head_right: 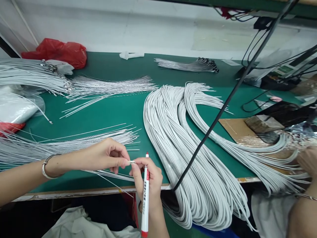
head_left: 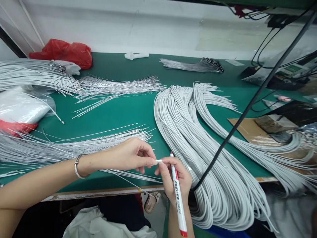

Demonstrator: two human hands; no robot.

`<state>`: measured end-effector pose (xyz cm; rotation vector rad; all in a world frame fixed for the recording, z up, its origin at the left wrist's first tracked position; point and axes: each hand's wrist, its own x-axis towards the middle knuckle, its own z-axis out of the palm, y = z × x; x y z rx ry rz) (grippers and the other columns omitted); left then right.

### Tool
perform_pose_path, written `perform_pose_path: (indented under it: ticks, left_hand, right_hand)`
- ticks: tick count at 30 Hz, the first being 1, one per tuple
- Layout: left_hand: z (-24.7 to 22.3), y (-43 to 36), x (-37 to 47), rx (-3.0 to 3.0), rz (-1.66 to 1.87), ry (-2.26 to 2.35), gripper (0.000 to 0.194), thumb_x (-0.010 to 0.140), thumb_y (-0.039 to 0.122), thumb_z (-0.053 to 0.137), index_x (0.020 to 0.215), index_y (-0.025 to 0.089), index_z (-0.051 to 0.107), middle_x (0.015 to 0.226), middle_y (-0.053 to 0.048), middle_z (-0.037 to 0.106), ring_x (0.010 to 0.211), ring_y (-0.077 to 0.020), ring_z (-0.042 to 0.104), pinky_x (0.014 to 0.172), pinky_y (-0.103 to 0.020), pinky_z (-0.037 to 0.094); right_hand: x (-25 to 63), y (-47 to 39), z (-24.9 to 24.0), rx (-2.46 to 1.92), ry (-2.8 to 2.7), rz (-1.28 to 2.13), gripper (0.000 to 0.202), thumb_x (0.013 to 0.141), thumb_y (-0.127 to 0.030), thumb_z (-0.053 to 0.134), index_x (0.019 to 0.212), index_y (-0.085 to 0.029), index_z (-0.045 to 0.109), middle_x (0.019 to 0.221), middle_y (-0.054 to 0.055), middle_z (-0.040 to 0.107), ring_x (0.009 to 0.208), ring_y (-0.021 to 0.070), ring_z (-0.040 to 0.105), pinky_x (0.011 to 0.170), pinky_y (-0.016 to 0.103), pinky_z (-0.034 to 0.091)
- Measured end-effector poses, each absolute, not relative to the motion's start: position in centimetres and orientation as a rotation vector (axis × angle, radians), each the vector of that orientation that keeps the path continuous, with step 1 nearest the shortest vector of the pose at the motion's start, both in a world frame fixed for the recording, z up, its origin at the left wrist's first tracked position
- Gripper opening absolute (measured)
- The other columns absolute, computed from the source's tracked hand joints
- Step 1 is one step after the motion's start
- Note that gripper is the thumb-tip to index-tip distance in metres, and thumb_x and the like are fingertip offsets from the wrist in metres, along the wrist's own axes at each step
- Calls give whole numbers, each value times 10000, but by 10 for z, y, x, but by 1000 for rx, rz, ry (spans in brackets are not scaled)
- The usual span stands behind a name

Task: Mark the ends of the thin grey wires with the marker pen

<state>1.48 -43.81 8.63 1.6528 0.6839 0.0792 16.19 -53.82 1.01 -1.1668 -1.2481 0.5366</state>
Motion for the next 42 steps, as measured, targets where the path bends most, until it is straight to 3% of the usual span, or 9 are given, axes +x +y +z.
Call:
perform_pose_path:
  ticks: [10,20,28,36,42]
  left_hand:
    - [84,-437,14,1640,115,682,219,856,325,605,837,120,679,753,-38,678,553,-94,620,475,-153,474]
    - [102,-438,11,1938,0,626,278,909,304,523,807,118,703,540,-6,597,477,-89,558,446,-140,386]
    - [107,-440,11,2024,-3,601,224,921,244,514,866,127,697,559,2,607,503,-86,582,463,-136,365]
    - [113,-443,12,2226,11,483,253,930,145,470,753,134,649,547,32,550,478,-62,465,510,-172,329]
    - [110,-441,13,2114,-7,553,251,942,242,482,879,132,699,549,13,574,477,-76,510,477,-162,346]
  right_hand:
    - [163,-534,6,-1135,-1219,448,89,847,-126,585,832,-203,625,556,-42,631,453,111,607,478,220,494]
    - [169,-527,-1,-1075,-1324,314,173,809,-87,608,875,-231,677,585,-22,656,498,145,608,478,275,463]
    - [164,-530,0,-1105,-1232,418,154,807,-99,608,840,-233,676,577,-34,648,482,134,591,509,276,454]
    - [173,-526,-3,-942,-1361,404,247,777,-45,617,915,-235,694,627,-14,678,499,136,588,495,275,447]
    - [174,-526,0,-938,-1365,456,209,804,-46,588,893,-215,673,589,-17,657,493,134,586,494,273,446]
